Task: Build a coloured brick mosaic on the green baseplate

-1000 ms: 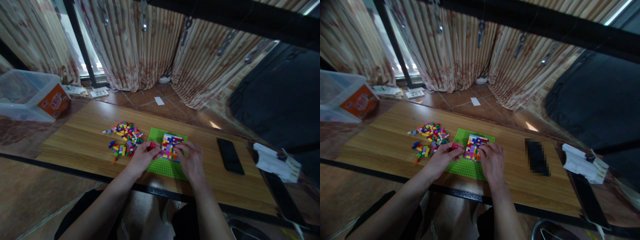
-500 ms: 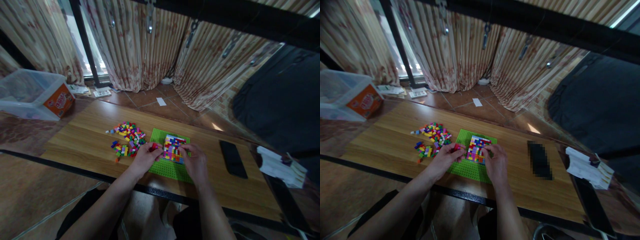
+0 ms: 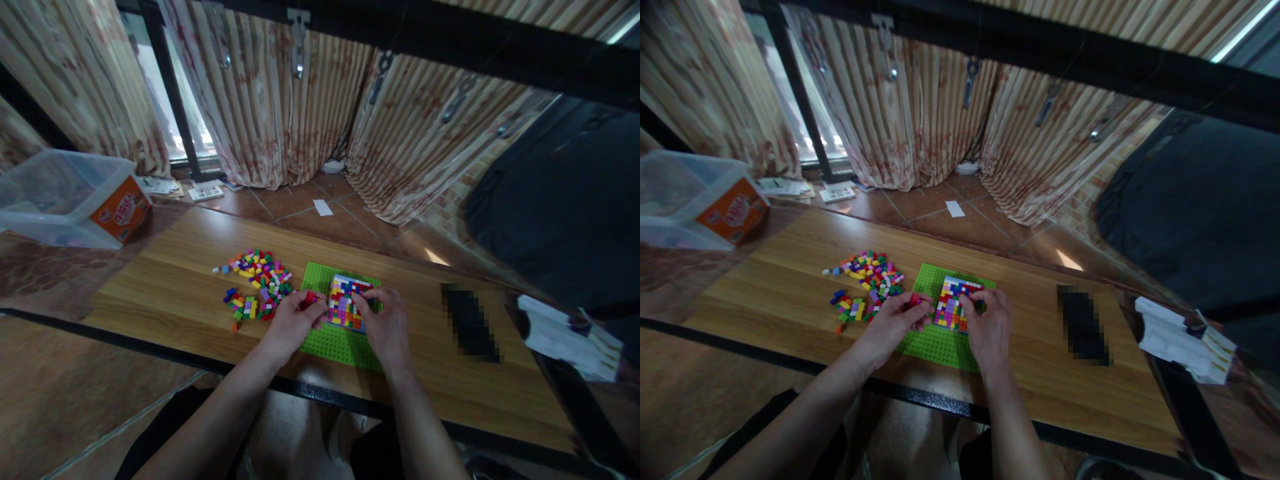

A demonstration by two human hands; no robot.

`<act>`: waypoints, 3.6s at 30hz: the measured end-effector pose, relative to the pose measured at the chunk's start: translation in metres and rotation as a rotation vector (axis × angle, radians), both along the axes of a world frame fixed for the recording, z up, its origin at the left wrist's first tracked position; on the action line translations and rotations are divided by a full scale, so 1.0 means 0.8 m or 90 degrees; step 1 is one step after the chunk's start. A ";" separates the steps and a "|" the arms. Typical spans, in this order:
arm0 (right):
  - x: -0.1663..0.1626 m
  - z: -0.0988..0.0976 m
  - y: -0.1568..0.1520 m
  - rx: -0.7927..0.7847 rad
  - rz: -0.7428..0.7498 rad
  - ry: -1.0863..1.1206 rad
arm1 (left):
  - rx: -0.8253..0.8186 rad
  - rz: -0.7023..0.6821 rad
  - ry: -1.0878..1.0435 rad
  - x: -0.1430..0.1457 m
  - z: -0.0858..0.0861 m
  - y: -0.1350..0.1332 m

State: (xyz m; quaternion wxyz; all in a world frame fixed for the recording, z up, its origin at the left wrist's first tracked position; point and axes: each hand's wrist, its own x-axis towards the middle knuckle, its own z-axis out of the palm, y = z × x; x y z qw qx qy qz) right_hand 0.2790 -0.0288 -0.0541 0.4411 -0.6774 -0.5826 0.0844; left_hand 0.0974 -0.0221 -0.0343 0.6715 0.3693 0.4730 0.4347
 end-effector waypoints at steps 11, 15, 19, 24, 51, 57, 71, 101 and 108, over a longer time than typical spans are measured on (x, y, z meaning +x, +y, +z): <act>-0.002 -0.003 0.004 -0.022 0.002 0.074 | -0.071 0.075 -0.122 0.004 0.012 -0.004; -0.001 -0.004 0.004 -0.024 0.016 0.058 | -0.076 0.046 -0.156 0.003 0.011 -0.008; -0.004 0.006 -0.002 0.018 0.018 0.043 | -0.031 0.023 -0.130 0.002 0.010 -0.009; -0.021 0.028 -0.021 0.051 0.116 0.113 | 0.048 -0.011 -0.079 0.005 0.011 -0.008; -0.017 0.044 -0.039 -0.125 0.253 0.417 | 0.078 -0.126 -0.089 0.005 0.013 -0.007; -0.019 0.043 -0.041 -0.113 0.249 0.363 | 0.071 -0.122 -0.069 0.007 0.016 -0.008; -0.016 0.046 -0.043 -0.122 0.289 0.326 | 0.048 -0.170 -0.098 0.009 0.016 -0.012; -0.005 0.012 -0.016 -0.061 0.064 -0.123 | 0.067 -0.041 0.062 0.008 0.003 -0.003; 0.007 0.010 -0.021 -0.068 0.056 0.031 | 0.068 -0.036 0.064 0.006 0.005 -0.003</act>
